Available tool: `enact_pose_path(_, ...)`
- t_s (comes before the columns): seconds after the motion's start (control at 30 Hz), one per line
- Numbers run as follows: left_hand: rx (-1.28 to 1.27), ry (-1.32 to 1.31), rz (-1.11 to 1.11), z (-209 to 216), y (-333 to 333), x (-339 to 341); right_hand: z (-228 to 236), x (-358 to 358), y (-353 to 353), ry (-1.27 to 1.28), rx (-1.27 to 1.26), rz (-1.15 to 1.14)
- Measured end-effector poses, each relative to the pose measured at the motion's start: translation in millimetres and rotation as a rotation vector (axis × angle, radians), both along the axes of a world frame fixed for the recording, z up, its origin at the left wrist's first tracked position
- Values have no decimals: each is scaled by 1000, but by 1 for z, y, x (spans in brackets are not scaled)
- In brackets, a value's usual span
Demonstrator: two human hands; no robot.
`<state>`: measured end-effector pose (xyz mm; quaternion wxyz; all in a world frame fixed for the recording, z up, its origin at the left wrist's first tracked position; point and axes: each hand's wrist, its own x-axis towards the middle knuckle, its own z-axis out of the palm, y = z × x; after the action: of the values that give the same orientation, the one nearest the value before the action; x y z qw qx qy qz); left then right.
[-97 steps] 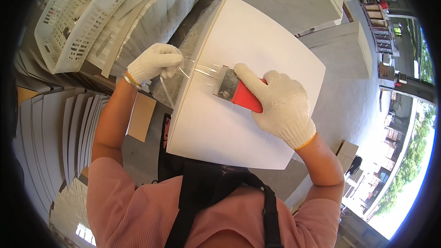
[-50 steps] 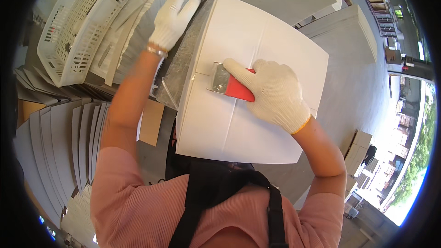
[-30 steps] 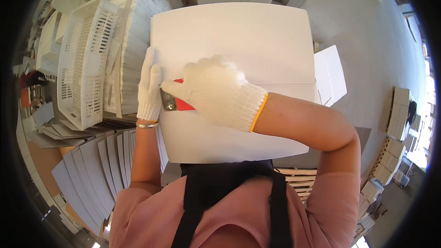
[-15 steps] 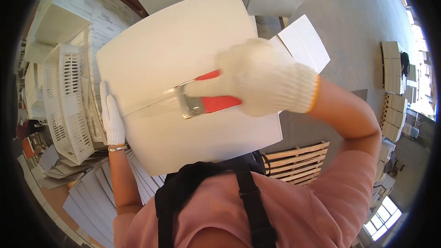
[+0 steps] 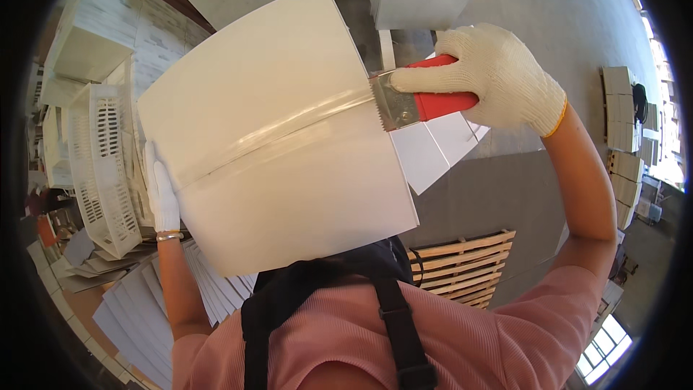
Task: The person tapes a white cardboard box closed using a handheld tape dispenser, then places the sealed box into a larger brown shipping carton. The person then picks up a stack of flat cardboard pieces and moves them to the floor.
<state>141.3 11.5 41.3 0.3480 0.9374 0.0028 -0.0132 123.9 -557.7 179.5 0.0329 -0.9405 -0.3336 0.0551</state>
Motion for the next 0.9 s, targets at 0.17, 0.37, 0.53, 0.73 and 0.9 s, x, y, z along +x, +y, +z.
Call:
enact_pose_path(0.17,61,-9,8,7,-8,3,-17,11,-36,50,-42,-67)
enact_pose_path(0.37,15,18,28,-3,5,-1,-38,18,-48,141,6,-76)
enact_pose_path(0.53,9,1,34,-3,4,0,-59,13,-61,217,45,-135)
enact_pose_path(0.73,-64,31,48,-1,0,0,-87,4,-72,240,64,-217)
enact_pose_path(0.9,-14,1,54,-7,2,3,-106,9,-52,319,84,-214)
